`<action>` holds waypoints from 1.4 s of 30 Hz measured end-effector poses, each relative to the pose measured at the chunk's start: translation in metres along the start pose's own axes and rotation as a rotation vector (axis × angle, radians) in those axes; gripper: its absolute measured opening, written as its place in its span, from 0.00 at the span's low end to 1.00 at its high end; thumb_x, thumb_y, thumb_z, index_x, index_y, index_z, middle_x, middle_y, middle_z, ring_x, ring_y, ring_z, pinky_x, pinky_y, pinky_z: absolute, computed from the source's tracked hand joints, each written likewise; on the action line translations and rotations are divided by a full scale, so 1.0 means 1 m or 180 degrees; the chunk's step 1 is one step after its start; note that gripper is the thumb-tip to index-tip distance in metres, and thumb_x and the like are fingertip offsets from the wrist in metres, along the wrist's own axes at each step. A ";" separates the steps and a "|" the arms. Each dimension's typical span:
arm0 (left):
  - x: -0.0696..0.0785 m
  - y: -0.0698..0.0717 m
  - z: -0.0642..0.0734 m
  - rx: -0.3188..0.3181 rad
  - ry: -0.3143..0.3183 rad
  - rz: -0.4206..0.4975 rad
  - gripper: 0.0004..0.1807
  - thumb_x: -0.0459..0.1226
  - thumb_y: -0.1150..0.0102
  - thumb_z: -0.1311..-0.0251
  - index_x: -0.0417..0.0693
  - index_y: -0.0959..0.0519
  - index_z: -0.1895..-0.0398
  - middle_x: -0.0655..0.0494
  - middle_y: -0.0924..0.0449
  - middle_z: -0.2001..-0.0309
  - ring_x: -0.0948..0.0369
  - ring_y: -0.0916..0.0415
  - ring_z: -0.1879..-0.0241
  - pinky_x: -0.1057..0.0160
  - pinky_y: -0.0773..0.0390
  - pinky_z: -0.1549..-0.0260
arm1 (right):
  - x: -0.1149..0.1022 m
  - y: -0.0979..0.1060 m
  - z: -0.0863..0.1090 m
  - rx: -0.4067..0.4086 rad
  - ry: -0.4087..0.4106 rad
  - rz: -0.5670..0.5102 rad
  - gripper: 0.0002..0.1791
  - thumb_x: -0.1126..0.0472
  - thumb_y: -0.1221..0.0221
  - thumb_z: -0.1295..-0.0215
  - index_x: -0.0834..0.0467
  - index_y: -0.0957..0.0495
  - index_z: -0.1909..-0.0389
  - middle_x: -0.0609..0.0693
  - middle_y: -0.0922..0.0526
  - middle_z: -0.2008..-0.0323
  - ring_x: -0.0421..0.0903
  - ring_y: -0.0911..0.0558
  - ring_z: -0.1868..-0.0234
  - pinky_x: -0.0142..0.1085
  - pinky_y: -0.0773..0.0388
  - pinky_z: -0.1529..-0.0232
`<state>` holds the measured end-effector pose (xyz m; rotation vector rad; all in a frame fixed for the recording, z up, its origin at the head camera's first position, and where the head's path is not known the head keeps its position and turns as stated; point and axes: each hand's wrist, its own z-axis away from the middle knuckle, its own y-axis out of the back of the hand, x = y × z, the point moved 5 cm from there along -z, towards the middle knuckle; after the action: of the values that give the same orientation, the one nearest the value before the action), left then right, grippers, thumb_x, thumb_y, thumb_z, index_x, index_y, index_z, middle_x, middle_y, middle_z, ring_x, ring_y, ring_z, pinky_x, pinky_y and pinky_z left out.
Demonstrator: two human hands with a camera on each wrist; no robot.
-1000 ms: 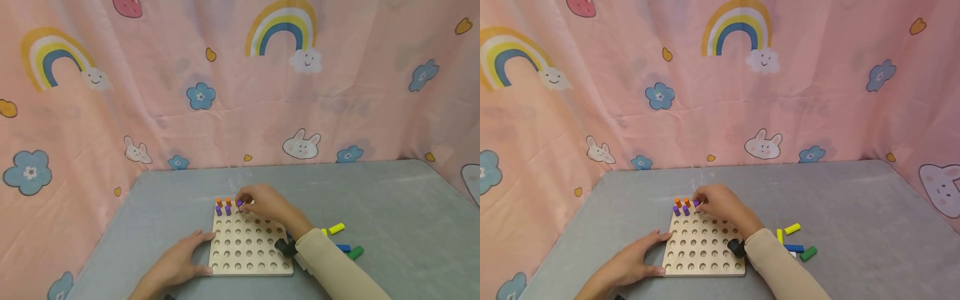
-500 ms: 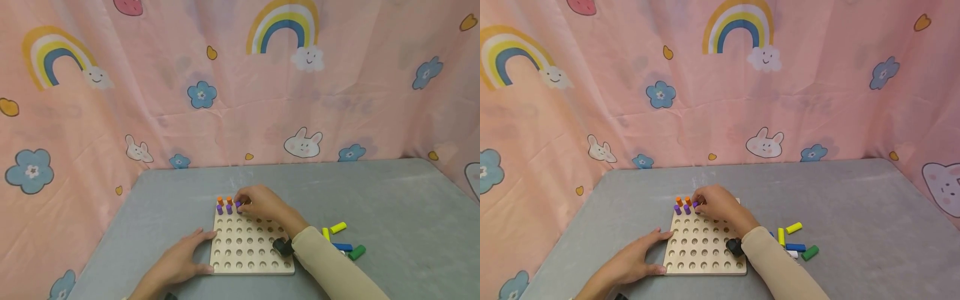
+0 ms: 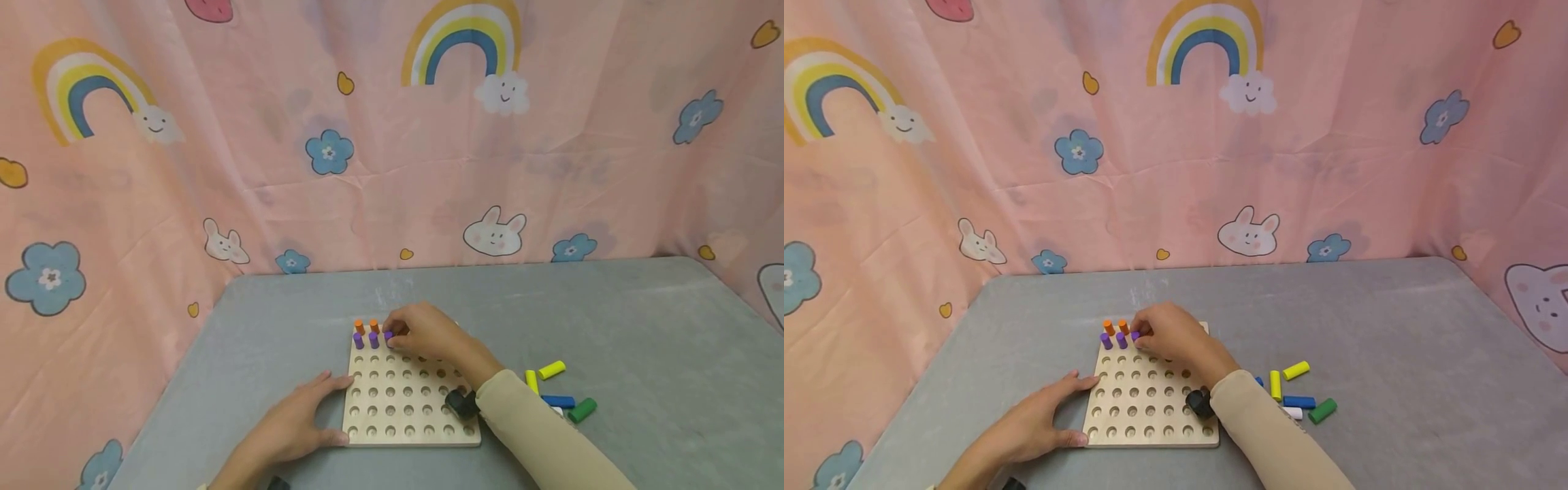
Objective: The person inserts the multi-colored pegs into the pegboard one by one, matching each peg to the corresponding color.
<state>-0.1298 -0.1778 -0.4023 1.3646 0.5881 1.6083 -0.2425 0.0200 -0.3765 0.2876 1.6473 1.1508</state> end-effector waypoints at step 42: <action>0.001 -0.003 -0.003 -0.0035 0.0090 -0.0092 0.45 0.51 0.21 0.60 0.64 0.28 0.33 0.46 0.35 0.26 0.39 0.40 0.27 0.31 0.38 0.34 | 0.087 0.073 0.148 0.0125 -0.0461 0.0228 0.22 0.52 0.35 0.35 0.52 0.20 0.42 0.48 0.14 0.47 0.49 0.17 0.48 0.47 0.17 0.50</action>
<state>-0.1313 -0.1750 -0.4046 1.3215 0.6121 1.6078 -0.1785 0.1953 -0.3683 0.4480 1.5440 1.1251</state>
